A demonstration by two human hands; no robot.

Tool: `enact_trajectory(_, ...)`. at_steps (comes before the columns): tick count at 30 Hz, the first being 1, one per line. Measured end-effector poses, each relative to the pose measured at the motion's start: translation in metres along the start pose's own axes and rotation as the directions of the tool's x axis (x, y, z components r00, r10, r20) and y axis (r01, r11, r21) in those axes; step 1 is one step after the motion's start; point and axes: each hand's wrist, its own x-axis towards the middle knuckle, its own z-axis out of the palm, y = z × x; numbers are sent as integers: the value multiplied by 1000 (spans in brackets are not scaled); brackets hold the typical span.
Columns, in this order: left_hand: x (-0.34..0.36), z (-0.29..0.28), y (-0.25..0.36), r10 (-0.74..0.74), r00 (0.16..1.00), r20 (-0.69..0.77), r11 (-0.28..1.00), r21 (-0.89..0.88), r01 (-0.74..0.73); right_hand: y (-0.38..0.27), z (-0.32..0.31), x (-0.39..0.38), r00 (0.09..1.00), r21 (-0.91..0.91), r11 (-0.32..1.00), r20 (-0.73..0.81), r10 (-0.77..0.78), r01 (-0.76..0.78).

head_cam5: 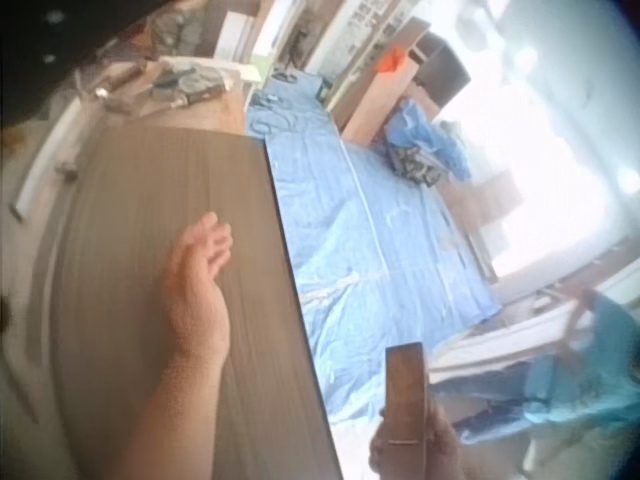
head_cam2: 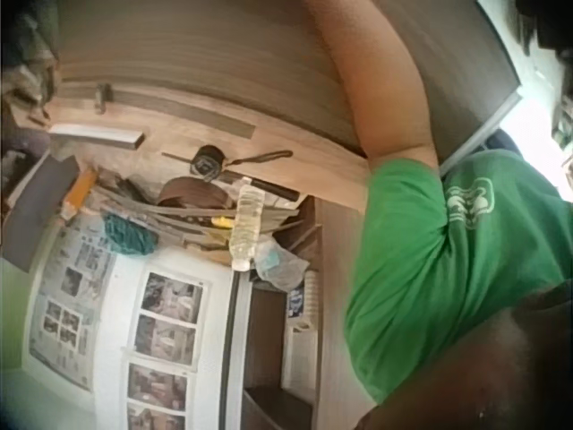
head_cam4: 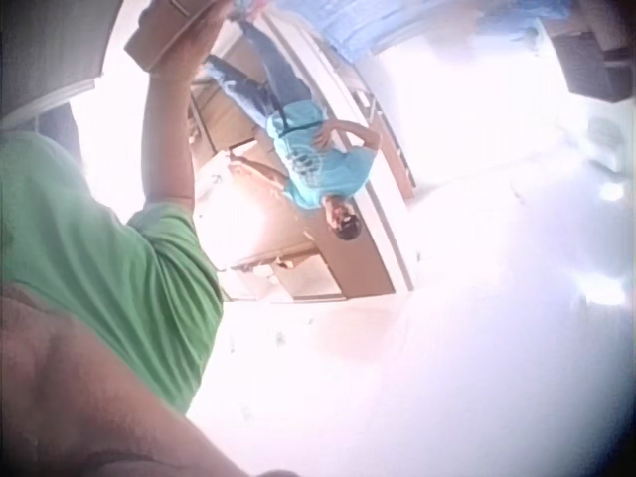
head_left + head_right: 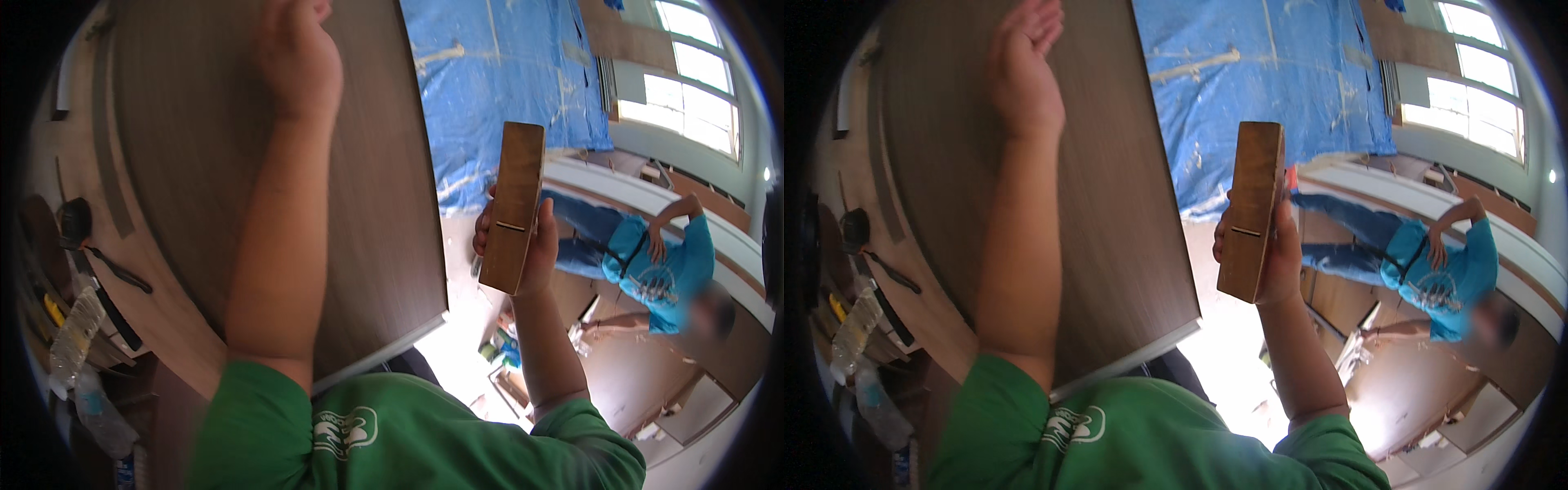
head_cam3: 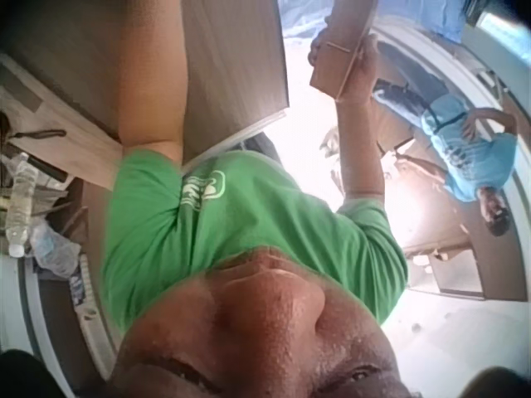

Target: The person installs edge banding on a wooden cabinet door. They use a utility knife to trim the banding, a hammer to tap it into place, and a hand plane to smooth the surface. The door is held upright on a workbench while the person works on its edges.

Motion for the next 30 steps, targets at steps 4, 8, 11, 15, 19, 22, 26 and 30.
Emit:
enact_trajectory(4, -7, 13, 8, -52, 998, -42, 998, -24, 52, -21, 26, 75, 970, -475, 859, -42, -238, 190)
enact_trajectory(8, -7, 8, 16, -100, 994, -45, 995, -9, 100, -64, 119, 203, 874, -850, 391, 150, -463, 353)
enact_trajectory(11, -7, 9, 17, -122, 992, -39, 992, -22, 121, -97, 202, 308, 803, -956, -6, 249, -542, 292)
enact_trajectory(15, -10, 13, 21, -159, 987, 29, 987, 5, 159, -127, 265, 409, 767, -946, -179, 323, -555, 270)
enact_trajectory(19, -9, 8, 18, -88, 996, -2, 995, 46, 88, -127, 323, 428, 832, -975, -109, 222, -508, 193)
enact_trajectory(22, -9, 10, 16, -61, 998, -12, 996, 65, 62, -129, 340, 433, 785, -974, -183, 216, -581, 133)
enact_trajectory(26, -9, 12, 17, -47, 998, -34, 998, 39, 48, -130, 336, 445, 745, -974, -176, 223, -629, 143)
enact_trajectory(30, -9, 12, 13, -44, 998, -48, 999, 29, 45, -131, 337, 438, 779, -954, -284, 249, -575, 96)
